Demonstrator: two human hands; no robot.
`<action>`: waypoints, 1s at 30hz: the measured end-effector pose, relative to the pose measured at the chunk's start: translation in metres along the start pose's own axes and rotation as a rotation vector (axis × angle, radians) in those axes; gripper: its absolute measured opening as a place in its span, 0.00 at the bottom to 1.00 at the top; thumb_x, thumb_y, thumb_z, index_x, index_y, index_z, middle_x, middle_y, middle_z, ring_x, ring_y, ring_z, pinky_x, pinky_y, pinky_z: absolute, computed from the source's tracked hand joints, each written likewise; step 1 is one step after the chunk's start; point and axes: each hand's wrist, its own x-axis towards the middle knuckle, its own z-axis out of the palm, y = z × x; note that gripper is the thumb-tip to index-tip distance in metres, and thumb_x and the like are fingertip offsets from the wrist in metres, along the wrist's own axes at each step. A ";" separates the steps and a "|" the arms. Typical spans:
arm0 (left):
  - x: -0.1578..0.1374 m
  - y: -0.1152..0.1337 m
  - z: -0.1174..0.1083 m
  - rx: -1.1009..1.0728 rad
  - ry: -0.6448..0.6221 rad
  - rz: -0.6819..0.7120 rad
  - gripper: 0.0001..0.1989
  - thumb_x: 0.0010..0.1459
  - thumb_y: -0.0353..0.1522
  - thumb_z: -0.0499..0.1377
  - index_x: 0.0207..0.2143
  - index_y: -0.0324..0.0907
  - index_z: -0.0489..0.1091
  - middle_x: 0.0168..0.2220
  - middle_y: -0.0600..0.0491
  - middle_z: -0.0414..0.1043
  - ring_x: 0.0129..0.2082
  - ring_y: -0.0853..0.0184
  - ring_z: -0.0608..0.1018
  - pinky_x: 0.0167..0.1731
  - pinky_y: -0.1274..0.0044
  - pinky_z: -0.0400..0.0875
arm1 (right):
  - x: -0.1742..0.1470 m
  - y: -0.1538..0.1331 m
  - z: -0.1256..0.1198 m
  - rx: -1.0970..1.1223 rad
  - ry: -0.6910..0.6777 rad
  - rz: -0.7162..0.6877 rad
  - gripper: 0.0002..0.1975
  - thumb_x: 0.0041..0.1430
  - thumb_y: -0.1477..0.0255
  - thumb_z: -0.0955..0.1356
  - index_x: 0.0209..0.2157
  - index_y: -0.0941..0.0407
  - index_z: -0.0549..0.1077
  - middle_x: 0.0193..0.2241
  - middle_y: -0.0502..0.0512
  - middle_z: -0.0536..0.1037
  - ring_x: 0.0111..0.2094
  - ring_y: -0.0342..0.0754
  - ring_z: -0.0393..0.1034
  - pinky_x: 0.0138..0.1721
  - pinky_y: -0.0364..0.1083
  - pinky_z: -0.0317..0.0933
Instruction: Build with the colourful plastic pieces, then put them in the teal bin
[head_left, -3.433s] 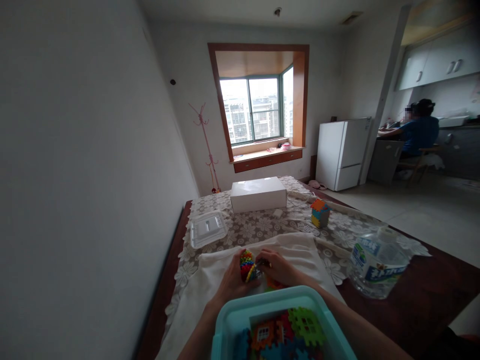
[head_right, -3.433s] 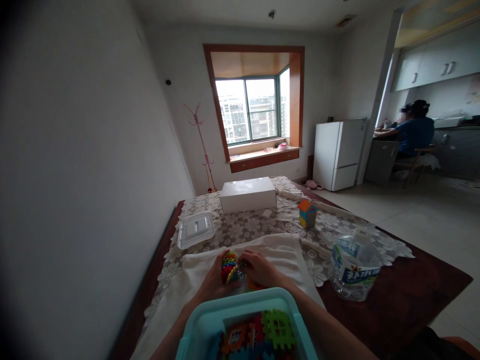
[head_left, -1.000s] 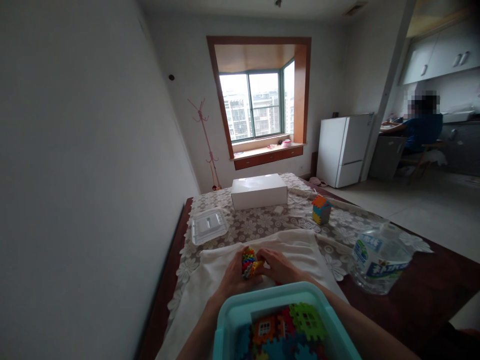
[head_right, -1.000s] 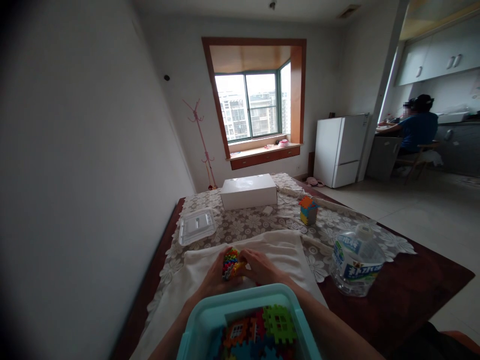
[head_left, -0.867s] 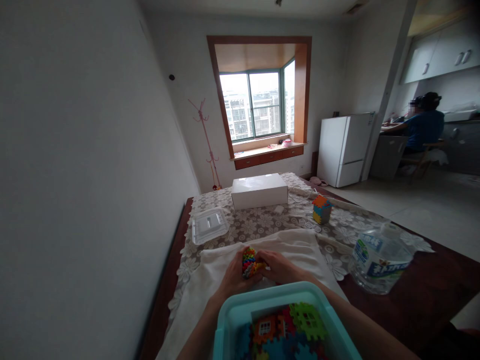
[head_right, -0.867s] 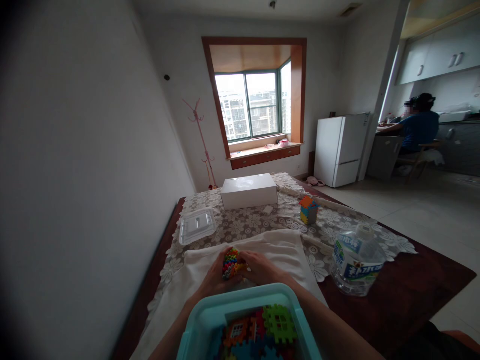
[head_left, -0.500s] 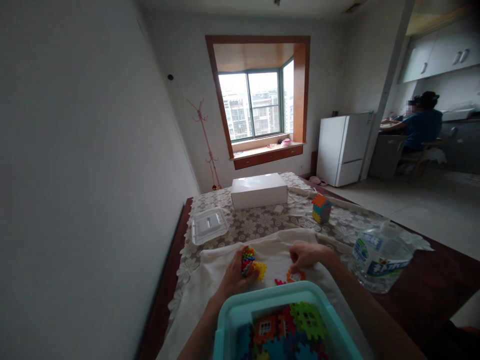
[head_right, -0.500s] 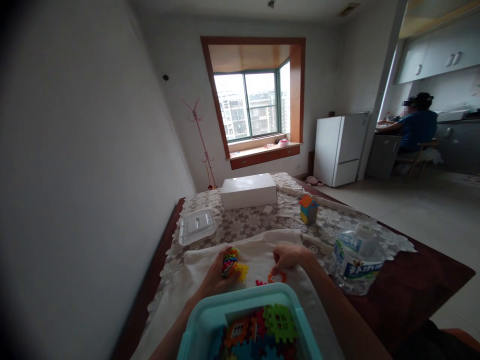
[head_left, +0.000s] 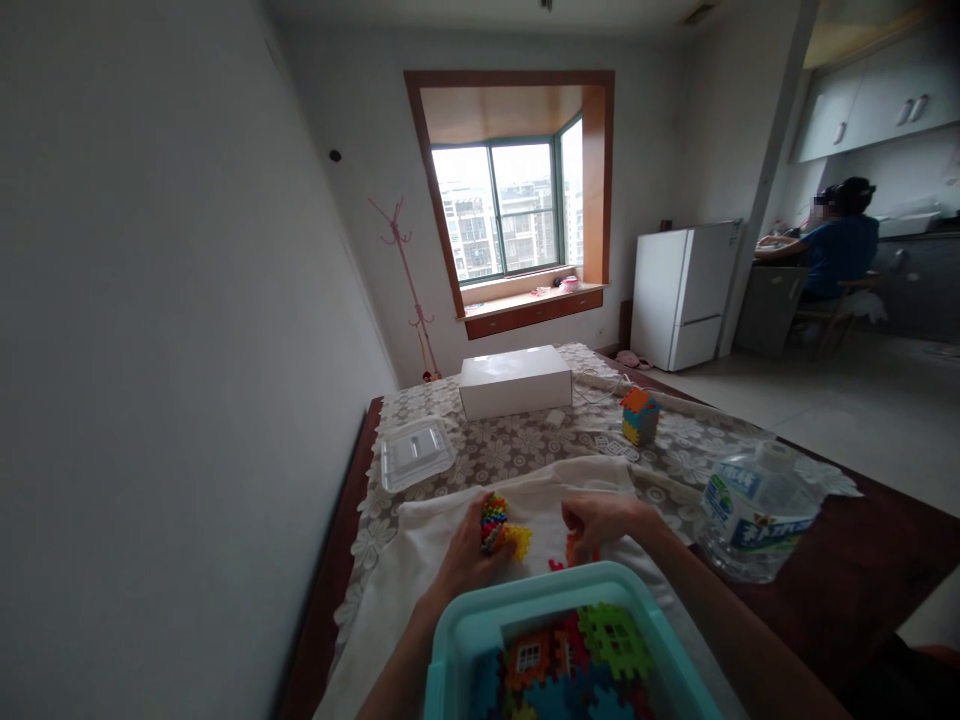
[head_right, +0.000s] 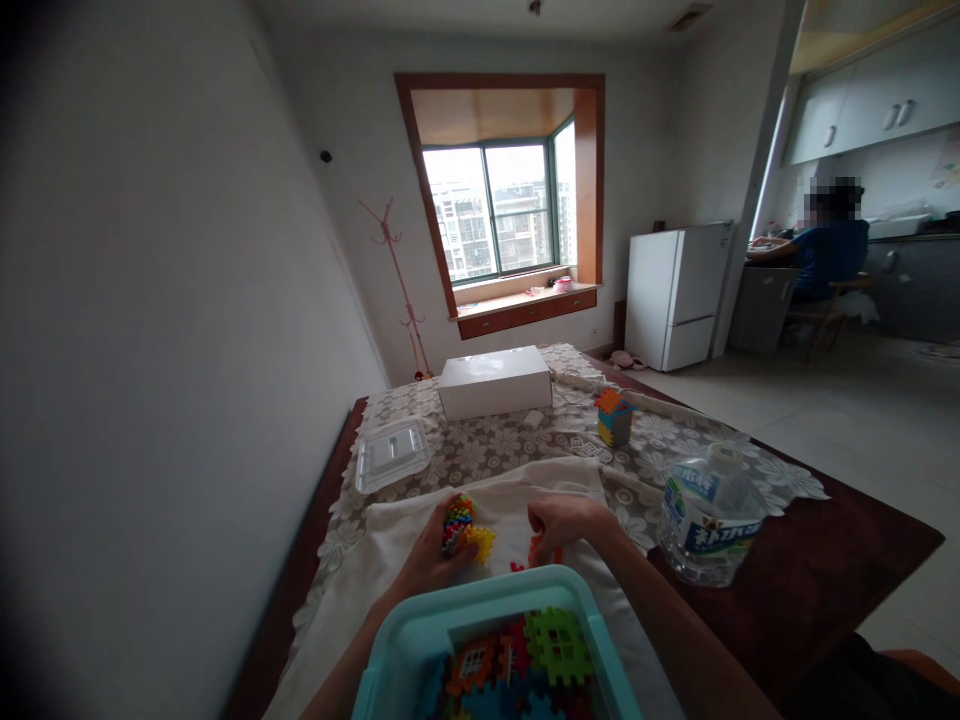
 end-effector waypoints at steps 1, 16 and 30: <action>0.000 0.000 0.000 0.005 -0.003 0.003 0.43 0.62 0.46 0.74 0.75 0.43 0.69 0.75 0.35 0.77 0.75 0.39 0.78 0.79 0.51 0.68 | -0.002 -0.002 0.002 -0.025 0.024 0.011 0.25 0.46 0.63 0.88 0.42 0.54 0.81 0.37 0.47 0.78 0.37 0.48 0.69 0.34 0.46 0.53; 0.003 -0.008 0.004 0.005 0.003 0.029 0.44 0.64 0.49 0.73 0.77 0.44 0.67 0.77 0.33 0.73 0.78 0.39 0.75 0.81 0.47 0.65 | 0.032 -0.032 0.032 0.605 0.280 -0.424 0.08 0.62 0.69 0.75 0.41 0.54 0.77 0.37 0.50 0.82 0.37 0.48 0.75 0.43 0.47 0.70; 0.003 -0.003 0.001 -0.019 0.006 -0.011 0.54 0.52 0.48 0.83 0.76 0.44 0.69 0.74 0.32 0.76 0.74 0.35 0.78 0.77 0.48 0.70 | 0.040 -0.050 0.063 0.487 0.376 -0.266 0.11 0.61 0.70 0.77 0.38 0.52 0.72 0.34 0.50 0.77 0.38 0.51 0.71 0.43 0.50 0.68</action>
